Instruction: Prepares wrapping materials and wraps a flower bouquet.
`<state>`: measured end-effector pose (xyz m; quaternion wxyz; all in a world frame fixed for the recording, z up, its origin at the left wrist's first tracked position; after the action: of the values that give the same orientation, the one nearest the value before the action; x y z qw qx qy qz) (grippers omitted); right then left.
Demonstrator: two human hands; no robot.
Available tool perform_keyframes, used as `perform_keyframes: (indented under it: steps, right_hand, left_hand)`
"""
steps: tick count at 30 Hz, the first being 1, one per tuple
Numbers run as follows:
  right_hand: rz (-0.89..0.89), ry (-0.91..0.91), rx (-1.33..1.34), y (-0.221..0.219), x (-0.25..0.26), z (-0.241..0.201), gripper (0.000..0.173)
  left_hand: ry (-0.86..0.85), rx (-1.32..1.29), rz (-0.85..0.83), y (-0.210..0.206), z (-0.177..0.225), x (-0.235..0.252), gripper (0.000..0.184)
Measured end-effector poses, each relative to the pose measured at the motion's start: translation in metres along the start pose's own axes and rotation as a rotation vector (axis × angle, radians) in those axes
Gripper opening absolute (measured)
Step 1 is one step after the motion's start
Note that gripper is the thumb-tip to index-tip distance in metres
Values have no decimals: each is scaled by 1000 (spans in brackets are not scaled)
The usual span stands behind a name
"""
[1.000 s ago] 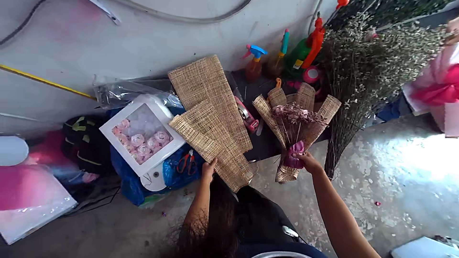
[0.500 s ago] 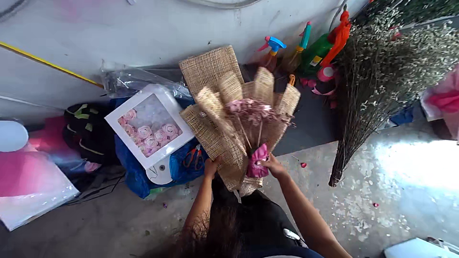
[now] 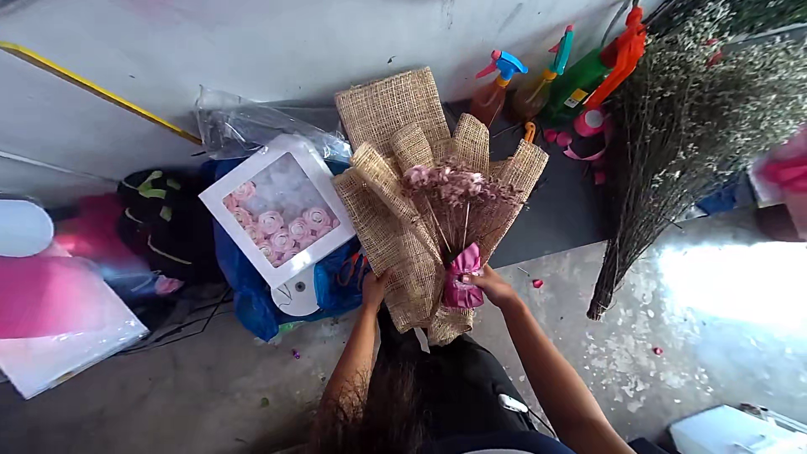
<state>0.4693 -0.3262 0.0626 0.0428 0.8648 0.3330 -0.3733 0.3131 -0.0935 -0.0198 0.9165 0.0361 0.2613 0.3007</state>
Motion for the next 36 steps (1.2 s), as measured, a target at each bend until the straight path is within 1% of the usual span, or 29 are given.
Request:
perform_keyframes:
  steps: [2, 4, 6, 9, 13, 15, 16, 17, 18, 19, 21, 23, 24, 26, 29, 30, 33, 36]
  right_hand:
    - [5, -24, 57, -4, -9, -2, 79]
    - [5, -48, 85, -12, -9, 4, 70]
    - [-8, -56, 76, -22, 0, 17, 66]
    - [-55, -41, 28, -27, 19, 33, 66]
    - [-166, -29, 74, -20, 32, 51, 63]
    - [-234, -20, 105, -16, 34, 55, 67]
    - [-239, -24, 103, -16, 33, 55, 66]
    - [-229, -27, 92, -17, 32, 55, 62]
    - [-204, -34, 69, -19, 31, 54, 58]
    - [-175, -40, 45, -23, 30, 52, 57]
    - [-99, -52, 2, -34, 28, 48, 64]
    - [-27, -71, -33, -45, 25, 42, 73]
    - [1, -67, -46, -50, 25, 41, 77]
    - [36, -36, -67, -57, 26, 45, 77]
    - [45, 24, -104, -58, 25, 56, 68]
    - [44, 31, -103, -58, 23, 58, 67]
    - [41, 4, -100, -54, 15, 57, 77]
    - [16, -37, -69, -41, 8, 50, 86]
  left_hand:
    - [-27, -6, 5, 7, -1, 0, 33]
    - [-34, -57, -8, 11, -2, -1, 33]
    - [-7, -73, -66, 12, 1, -4, 36]
    - [15, -114, -139, 7, 8, -10, 39]
    - [43, -249, -138, 4, 3, -14, 36]
    - [112, -361, -135, 3, 7, -19, 37]
    - [165, -402, -140, 3, 10, -22, 42]
    - [225, -420, -161, 4, 13, -25, 50]
    - [278, -419, -178, 4, 17, -28, 53]
    - [314, -408, -196, 4, 21, -30, 52]
    - [349, -383, -219, -1, 28, -34, 40]
    - [341, -377, -217, -9, 29, -38, 37]
    - [331, -376, -194, -14, 29, -41, 38]
    - [294, -371, -90, -24, 25, -45, 37]
    - [242, -372, 118, -35, 25, -49, 39]
    - [227, -376, 171, -36, 24, -49, 39]
    - [220, -405, 265, -37, 22, -56, 40]
    - [260, -489, 282, -25, 23, -65, 43]
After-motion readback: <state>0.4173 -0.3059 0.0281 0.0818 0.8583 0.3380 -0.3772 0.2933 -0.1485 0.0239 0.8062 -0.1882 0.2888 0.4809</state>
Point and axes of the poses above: each hand's wrist, its own x-axis towards the middle knuckle, its own y-axis out of the back of the hand, z = x × y, the point moved 2 cm from there along x, towards the middle knuckle, and after that the axes turned 5 degrees about -y, right-handed, at the moved point
